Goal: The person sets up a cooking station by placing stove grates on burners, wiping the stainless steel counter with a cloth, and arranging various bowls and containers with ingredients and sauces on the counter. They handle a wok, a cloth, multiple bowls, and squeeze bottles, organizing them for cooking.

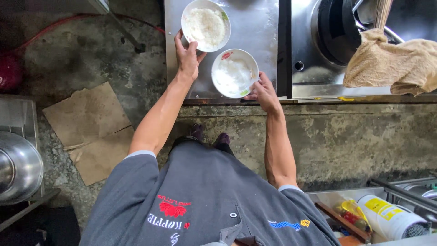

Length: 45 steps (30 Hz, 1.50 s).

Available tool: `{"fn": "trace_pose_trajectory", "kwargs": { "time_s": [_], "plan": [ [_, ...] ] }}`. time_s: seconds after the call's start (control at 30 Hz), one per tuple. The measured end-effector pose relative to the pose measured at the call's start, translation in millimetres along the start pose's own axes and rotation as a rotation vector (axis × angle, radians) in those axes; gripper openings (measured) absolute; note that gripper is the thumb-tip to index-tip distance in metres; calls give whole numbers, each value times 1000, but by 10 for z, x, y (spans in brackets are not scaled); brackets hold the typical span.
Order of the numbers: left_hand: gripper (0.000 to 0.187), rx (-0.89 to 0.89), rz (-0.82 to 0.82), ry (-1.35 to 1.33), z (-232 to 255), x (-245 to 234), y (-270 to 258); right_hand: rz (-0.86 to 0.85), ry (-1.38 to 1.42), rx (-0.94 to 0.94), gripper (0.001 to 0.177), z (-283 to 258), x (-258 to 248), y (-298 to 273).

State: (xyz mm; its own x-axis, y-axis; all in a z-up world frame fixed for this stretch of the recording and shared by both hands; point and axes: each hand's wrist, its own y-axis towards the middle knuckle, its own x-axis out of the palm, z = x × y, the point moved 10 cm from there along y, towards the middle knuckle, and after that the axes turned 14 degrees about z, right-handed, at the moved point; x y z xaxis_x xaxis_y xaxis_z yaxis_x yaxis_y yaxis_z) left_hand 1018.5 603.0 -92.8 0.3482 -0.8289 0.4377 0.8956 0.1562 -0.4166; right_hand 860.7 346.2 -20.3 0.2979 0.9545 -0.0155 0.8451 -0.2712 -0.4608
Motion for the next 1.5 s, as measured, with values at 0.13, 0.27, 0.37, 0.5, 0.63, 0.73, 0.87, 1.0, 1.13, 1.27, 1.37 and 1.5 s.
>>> {"fn": "trace_pose_trajectory", "kwargs": {
  "time_s": [0.13,0.27,0.37,0.5,0.63,0.73,0.87,1.0,1.13,1.27,1.37,1.5],
  "plan": [
    [62,3,-10,79,-74,-31,109,-51,15,11,48,-11,196,-118],
    [49,203,-100,204,195,-6,-16,-82,2,33,46,4,401,-149],
    [48,14,-19,459,240,-228,-197,-117,4,38,47,37,548,-178],
    [46,81,-202,409,381,-189,-438,-143,24,48,53,116,704,-208],
    [44,212,-274,495,408,-318,-536,-148,49,65,56,203,708,-178],
    [41,193,-261,491,364,-420,-577,-182,94,47,58,217,716,-167],
    [34,275,-220,488,427,-401,-531,-198,33,81,61,182,747,-107],
    [32,354,-169,480,472,-373,-508,-252,-23,80,58,181,700,43],
    [35,429,-100,541,635,-336,-504,-119,-275,-215,47,15,547,583],
    [31,464,-9,632,693,-291,-542,-9,-103,-301,48,-436,641,1066],
    [20,533,28,692,785,-268,-620,-28,-45,-182,48,-566,836,1285],
    [16,514,90,737,844,-237,-699,-35,-92,-133,37,-633,973,1433]
  ]
}}
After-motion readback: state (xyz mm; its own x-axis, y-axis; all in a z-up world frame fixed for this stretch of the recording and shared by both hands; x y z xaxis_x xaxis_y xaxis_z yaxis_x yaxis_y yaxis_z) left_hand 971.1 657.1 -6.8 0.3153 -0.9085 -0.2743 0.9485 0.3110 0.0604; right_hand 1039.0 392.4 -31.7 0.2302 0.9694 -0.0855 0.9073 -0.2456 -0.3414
